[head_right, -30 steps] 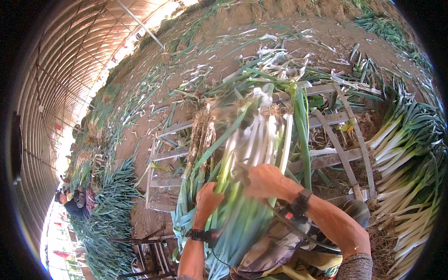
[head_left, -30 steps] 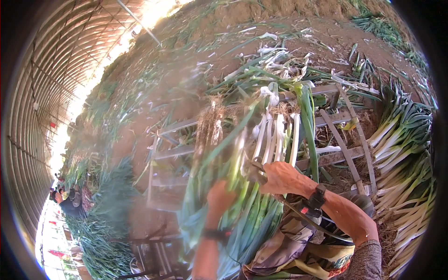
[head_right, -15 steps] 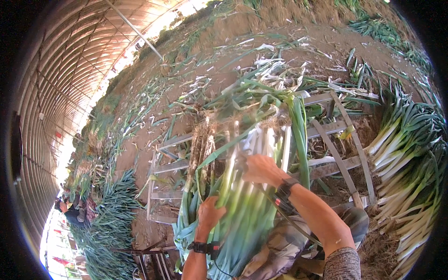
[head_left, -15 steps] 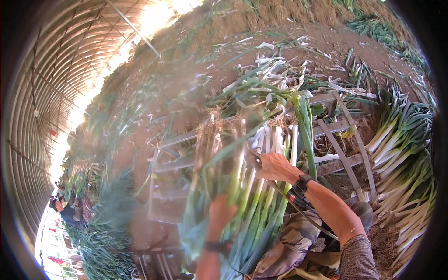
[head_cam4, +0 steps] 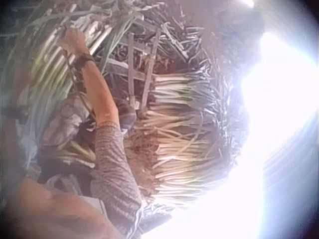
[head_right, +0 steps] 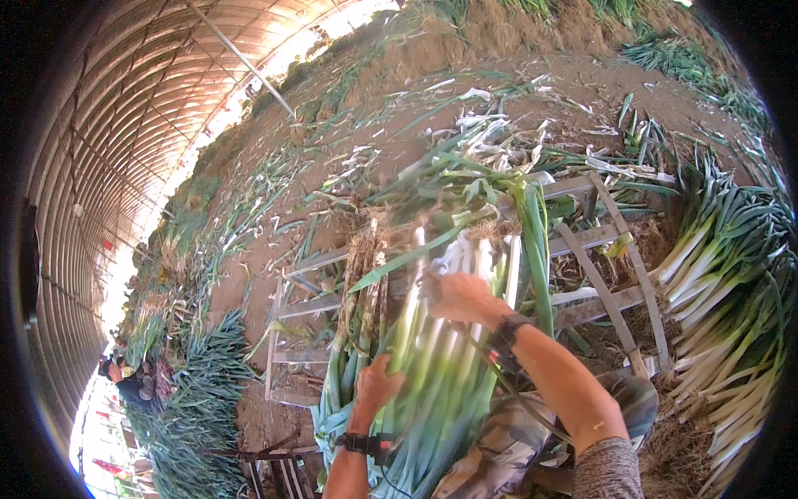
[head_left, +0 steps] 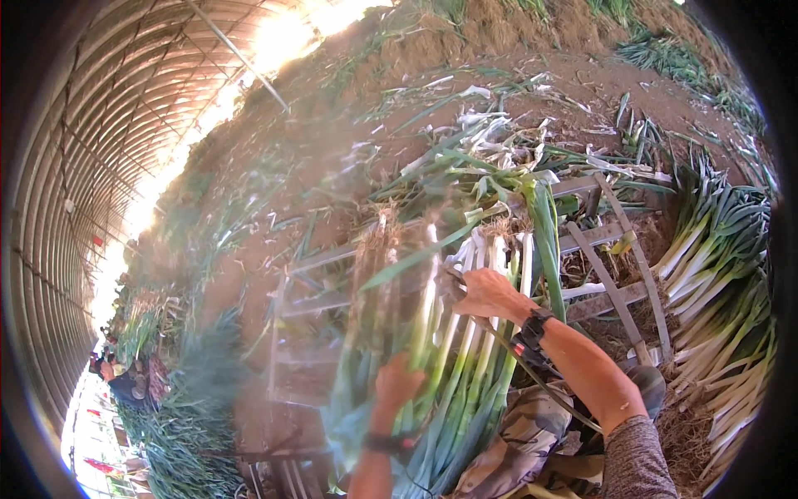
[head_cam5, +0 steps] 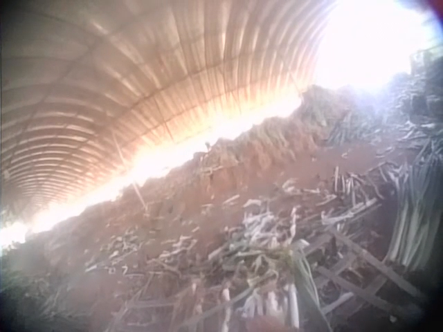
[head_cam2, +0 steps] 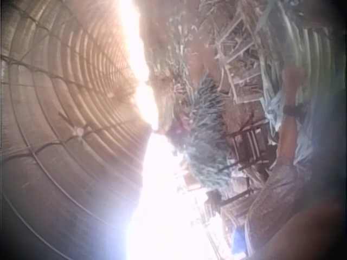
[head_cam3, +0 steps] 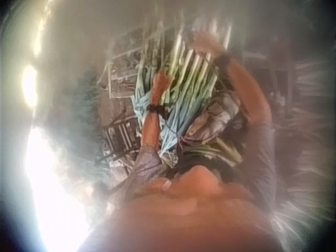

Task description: The person cleans leeks by hand, peeling away outer layers and using shears to trim the roots and green tops before placing them onto a metal rack.

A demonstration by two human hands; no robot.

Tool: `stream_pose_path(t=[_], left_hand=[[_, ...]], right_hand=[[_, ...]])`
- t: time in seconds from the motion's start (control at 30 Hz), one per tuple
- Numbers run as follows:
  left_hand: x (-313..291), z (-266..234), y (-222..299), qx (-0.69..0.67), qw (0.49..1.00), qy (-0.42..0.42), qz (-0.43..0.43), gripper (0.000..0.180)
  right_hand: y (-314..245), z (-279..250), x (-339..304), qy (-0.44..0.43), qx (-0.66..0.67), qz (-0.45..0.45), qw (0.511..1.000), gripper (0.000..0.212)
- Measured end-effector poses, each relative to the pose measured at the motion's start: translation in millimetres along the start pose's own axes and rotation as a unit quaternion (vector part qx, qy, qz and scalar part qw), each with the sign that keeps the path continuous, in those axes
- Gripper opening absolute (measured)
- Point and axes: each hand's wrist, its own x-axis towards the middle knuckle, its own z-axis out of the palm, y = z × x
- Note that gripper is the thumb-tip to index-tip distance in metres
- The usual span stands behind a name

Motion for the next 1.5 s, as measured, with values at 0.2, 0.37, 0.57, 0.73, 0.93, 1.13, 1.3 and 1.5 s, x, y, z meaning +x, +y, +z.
stream_pose_path(t=[0.2, 0.37, 0.57, 0.73, 0.93, 1.13, 1.3, 1.5], left_hand=[[3, -18, -10, -0.008, 0.999, -0.048, -0.024, 0.053], [-6, -22, 11, -0.040, 0.998, -0.033, -0.029, 0.057], [-38, -20, 22, 0.004, 0.994, -0.089, -0.057, 0.054], [-61, -10, 19, -0.008, 0.994, -0.102, -0.043, 0.053], [-49, 9, 11, 0.018, 0.993, -0.116, 0.012, 0.046], [8, 30, 33, -0.016, 0.993, -0.118, 0.003, 0.051], [10, 39, 17, -0.097, 0.992, -0.079, 0.003, 0.062], [15, 28, 40, -0.092, 0.987, -0.130, 0.004, 0.053]], right_hand=[[-19, -21, -73, -0.148, 0.125, -0.048, 0.980, 0.032], [-21, -26, -127, -0.174, 0.072, -0.113, 0.976, 0.049], [-13, -32, -138, -0.052, 0.029, -0.191, 0.980, 0.049], [4, -33, -131, -0.099, -0.012, -0.056, 0.993, 0.051], [16, -31, -121, -0.043, -0.048, -0.030, 0.997, 0.051], [8, -72, -145, -0.084, -0.124, 0.004, 0.989, 0.050], [27, -86, -171, -0.097, -0.197, 0.046, 0.975, 0.051], [38, -102, -202, -0.102, -0.249, 0.043, 0.962, 0.052]])
